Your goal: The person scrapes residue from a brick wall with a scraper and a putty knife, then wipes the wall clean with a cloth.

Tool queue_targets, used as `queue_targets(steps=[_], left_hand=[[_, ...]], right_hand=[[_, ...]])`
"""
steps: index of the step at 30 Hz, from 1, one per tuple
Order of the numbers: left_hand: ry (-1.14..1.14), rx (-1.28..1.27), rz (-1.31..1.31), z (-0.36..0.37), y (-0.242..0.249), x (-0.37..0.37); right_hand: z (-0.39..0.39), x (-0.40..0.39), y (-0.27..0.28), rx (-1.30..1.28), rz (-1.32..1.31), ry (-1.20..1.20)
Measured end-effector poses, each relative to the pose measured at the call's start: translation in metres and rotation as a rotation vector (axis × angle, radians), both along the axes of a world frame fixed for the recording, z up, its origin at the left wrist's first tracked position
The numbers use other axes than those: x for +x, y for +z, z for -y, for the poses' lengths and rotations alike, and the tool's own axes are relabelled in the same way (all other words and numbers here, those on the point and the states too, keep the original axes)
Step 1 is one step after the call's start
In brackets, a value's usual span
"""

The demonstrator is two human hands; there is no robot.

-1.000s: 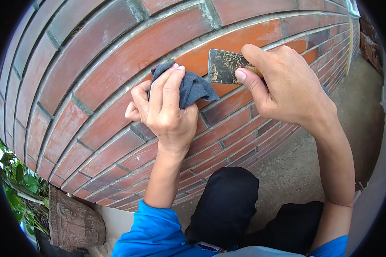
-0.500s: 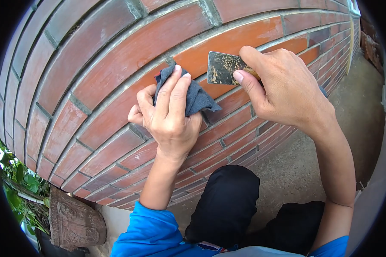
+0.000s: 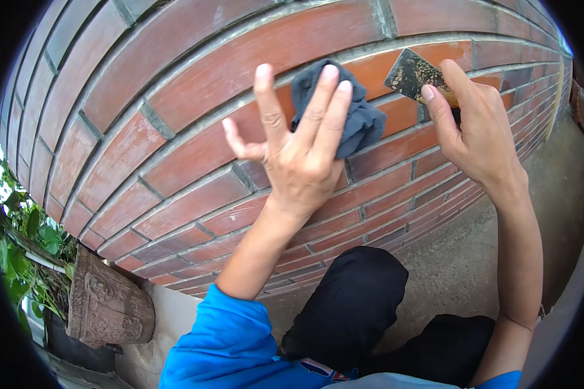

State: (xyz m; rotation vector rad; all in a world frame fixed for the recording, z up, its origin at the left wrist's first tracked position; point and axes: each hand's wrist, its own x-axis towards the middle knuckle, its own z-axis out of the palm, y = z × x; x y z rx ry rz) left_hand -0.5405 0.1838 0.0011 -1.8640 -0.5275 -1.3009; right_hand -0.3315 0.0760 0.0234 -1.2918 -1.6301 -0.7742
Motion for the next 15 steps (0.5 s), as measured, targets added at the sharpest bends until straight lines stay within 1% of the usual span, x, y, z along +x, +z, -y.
queue_targets(steps=[2,3,4,5,7,9,11,13,14,15], left_hand=[[0.027,-0.045,0.139,-0.001,-0.007,-0.041],[0.083,0.02,0.197,-0.006,-0.01,-0.068],[0.085,0.098,0.242,-0.01,-0.01,-0.1],[0.187,0.124,0.356,-0.012,-0.01,-0.128],[0.413,0.168,0.475,-0.003,0.004,-0.179],[0.344,0.209,0.449,-0.008,0.015,-0.201],[0.199,0.212,0.458,-0.009,0.017,-0.161],[-0.014,0.117,0.288,-0.01,0.011,-0.099],[-0.008,0.011,0.11,-0.008,0.003,-0.078],[-0.042,-0.028,-0.022,-0.006,-0.002,-0.055]], right_hand=[[0.0,0.006,-0.002,0.033,-0.016,0.0],[0.0,0.009,-0.003,0.05,-0.025,0.0],[0.001,0.012,-0.004,0.038,-0.035,0.007],[0.001,0.016,-0.005,0.037,-0.037,0.001],[-0.001,0.02,-0.008,0.034,-0.047,0.001],[-0.005,0.018,-0.01,0.006,-0.123,0.044],[-0.009,0.014,-0.009,0.003,-0.15,0.07],[-0.012,0.011,-0.009,0.013,-0.128,0.063],[-0.011,0.009,-0.008,0.013,-0.132,0.07],[-0.01,0.008,-0.008,0.019,-0.134,0.072]])
